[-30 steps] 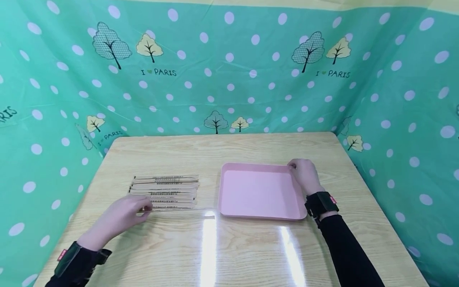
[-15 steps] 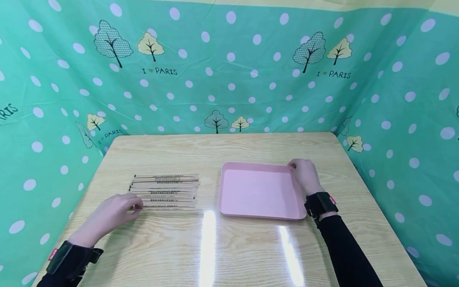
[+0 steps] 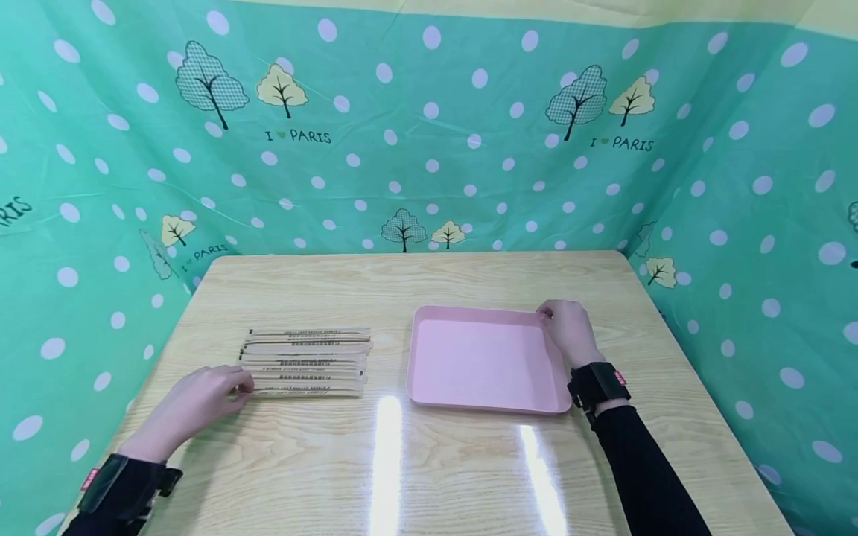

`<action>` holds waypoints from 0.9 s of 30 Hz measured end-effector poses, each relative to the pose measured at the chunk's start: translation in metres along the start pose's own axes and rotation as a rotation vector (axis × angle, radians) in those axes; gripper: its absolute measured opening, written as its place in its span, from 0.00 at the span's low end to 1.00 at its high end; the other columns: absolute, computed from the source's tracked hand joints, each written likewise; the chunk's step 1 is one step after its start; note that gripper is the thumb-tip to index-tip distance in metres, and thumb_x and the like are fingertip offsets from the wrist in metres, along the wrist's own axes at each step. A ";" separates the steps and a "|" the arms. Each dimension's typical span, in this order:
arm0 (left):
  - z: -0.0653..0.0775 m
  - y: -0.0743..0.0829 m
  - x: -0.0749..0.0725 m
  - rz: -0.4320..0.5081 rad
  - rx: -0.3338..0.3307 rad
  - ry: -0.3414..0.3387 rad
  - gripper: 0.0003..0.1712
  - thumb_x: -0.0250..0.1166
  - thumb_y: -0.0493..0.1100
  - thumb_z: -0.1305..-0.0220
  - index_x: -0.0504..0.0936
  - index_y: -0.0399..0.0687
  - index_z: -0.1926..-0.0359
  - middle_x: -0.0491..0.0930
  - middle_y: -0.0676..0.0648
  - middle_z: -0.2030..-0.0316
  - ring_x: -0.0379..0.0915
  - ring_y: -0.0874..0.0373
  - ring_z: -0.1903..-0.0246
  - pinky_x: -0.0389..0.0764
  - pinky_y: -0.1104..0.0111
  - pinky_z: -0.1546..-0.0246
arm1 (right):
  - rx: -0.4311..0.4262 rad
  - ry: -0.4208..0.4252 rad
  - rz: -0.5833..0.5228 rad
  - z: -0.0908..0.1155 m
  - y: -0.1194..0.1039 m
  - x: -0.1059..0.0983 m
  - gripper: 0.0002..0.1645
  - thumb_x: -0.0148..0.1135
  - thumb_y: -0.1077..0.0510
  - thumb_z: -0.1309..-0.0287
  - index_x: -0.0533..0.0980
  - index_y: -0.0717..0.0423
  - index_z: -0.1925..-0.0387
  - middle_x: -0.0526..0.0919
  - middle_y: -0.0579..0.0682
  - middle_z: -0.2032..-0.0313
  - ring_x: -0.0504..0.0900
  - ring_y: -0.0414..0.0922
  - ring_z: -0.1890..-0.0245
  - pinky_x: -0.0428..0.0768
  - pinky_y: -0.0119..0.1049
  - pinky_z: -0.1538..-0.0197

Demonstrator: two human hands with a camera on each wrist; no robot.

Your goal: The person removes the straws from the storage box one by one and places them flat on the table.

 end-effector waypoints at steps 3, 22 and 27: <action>0.001 -0.002 0.003 -0.002 -0.018 -0.019 0.15 0.78 0.34 0.54 0.81 0.57 0.73 0.79 0.60 0.74 0.69 0.68 0.77 0.74 0.68 0.74 | -0.001 0.003 -0.002 0.001 0.000 0.000 0.11 0.59 0.67 0.32 0.84 0.67 0.55 0.88 0.66 0.57 0.85 0.61 0.55 0.82 0.55 0.52; 0.007 0.001 0.010 0.017 -0.059 -0.041 0.16 0.76 0.31 0.53 0.79 0.54 0.73 0.77 0.57 0.75 0.70 0.65 0.75 0.74 0.67 0.74 | 0.003 -0.005 -0.003 0.001 -0.007 -0.003 0.10 0.60 0.67 0.32 0.84 0.67 0.55 0.88 0.66 0.57 0.85 0.61 0.55 0.82 0.54 0.52; 0.008 0.005 0.007 0.032 -0.068 -0.024 0.15 0.76 0.31 0.52 0.79 0.52 0.72 0.76 0.56 0.74 0.69 0.65 0.74 0.74 0.68 0.74 | -0.007 -0.013 -0.015 -0.002 -0.009 0.000 0.11 0.59 0.66 0.32 0.84 0.68 0.54 0.87 0.66 0.56 0.85 0.62 0.54 0.82 0.55 0.51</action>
Point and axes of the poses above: each hand's wrist, its own z-axis away from the middle knuckle, its own x-axis out of the palm, y = z × x, the point moved 3 cm from there along -z, towards the middle knuckle
